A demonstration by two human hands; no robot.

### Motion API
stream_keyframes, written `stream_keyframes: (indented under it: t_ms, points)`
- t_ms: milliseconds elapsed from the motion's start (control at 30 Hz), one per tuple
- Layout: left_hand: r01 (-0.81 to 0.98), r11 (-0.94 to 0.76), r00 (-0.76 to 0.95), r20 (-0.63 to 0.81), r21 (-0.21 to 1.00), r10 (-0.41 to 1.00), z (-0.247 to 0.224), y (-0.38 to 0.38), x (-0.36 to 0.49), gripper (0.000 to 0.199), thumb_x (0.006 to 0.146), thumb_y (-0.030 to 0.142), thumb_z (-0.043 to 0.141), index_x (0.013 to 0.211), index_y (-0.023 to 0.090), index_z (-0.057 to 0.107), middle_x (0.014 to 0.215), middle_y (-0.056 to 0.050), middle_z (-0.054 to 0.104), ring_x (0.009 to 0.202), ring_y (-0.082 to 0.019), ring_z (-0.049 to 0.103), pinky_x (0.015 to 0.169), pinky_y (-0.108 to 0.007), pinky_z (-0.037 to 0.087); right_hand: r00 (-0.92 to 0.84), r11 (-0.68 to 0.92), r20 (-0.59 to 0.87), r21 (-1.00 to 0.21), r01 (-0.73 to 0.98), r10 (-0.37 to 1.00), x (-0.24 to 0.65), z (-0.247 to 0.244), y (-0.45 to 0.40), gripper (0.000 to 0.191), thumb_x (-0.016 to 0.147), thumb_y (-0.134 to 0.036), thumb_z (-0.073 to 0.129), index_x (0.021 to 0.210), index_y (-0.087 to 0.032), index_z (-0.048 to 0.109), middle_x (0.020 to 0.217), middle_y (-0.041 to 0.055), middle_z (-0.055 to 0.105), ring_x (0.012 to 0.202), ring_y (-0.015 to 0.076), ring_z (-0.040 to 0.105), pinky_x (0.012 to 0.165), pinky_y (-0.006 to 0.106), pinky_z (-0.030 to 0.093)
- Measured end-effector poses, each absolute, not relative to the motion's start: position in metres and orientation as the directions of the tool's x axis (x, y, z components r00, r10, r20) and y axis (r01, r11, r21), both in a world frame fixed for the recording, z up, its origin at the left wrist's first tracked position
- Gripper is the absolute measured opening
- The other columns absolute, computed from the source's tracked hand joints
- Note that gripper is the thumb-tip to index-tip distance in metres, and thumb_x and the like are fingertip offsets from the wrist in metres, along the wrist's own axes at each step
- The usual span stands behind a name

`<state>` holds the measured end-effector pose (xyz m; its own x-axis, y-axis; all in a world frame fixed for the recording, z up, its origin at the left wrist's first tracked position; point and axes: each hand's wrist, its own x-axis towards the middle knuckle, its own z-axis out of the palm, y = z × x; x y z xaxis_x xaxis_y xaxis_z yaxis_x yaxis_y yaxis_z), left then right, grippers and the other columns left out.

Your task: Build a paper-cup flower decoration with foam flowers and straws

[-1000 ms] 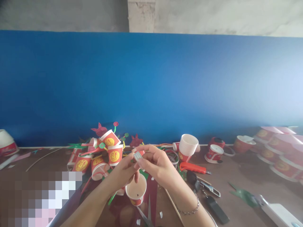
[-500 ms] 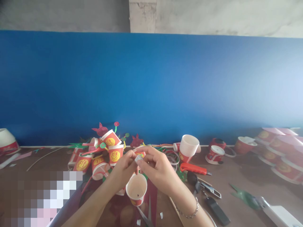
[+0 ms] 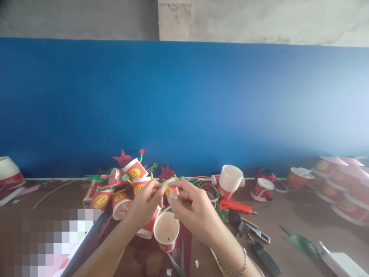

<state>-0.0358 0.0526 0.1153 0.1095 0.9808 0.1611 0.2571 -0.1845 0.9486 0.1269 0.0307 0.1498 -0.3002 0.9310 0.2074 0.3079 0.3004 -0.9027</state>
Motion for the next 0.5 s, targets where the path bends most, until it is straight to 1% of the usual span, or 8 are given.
stream_keyframes:
  t_ms: [200, 333, 500]
  points:
    - [0.169, -0.121, 0.129, 0.100, 0.978, 0.987, 0.1160, 0.0557, -0.0378, 0.014, 0.081, 0.031, 0.049, 0.076, 0.019, 0.049, 0.050, 0.005, 0.054, 0.047, -0.010, 0.048, 0.049, -0.020, 0.036, -0.321, 0.276, 0.168, -0.903, 0.330, 0.932, 0.1306, 0.1510, 0.0337, 0.034, 0.084, -0.037, 0.054, 0.112, -0.018, 0.057, 0.056, -0.0016, 0.058, 0.049, 0.0120, 0.050, 0.047, 0.024, 0.034]
    - [0.103, -0.065, 0.169, 0.047, 0.993, 0.984, 0.1185, 0.0563, -0.0388, 0.019, 0.081, 0.036, 0.049, 0.077, 0.018, 0.048, 0.050, 0.006, 0.054, 0.035, -0.006, 0.038, 0.040, -0.019, 0.029, -0.313, 0.258, 0.152, -0.908, 0.331, 0.938, 0.1318, 0.1505, 0.0360, 0.035, 0.081, -0.036, 0.057, 0.110, -0.017, 0.059, 0.053, -0.0017, 0.057, 0.047, 0.0118, 0.049, 0.046, 0.024, 0.034]
    - [0.044, -0.045, 0.178, 0.037, 0.998, 0.983, 0.1238, 0.0545, -0.0394, 0.022, 0.080, 0.039, 0.049, 0.076, 0.017, 0.047, 0.051, 0.005, 0.054, 0.033, -0.004, 0.036, 0.036, -0.017, 0.025, -0.301, 0.258, 0.148, -0.894, 0.368, 0.942, 0.1318, 0.1506, 0.0378, 0.034, 0.079, -0.034, 0.058, 0.109, -0.018, 0.061, 0.052, -0.0034, 0.052, 0.046, 0.0102, 0.043, 0.046, 0.024, 0.033]
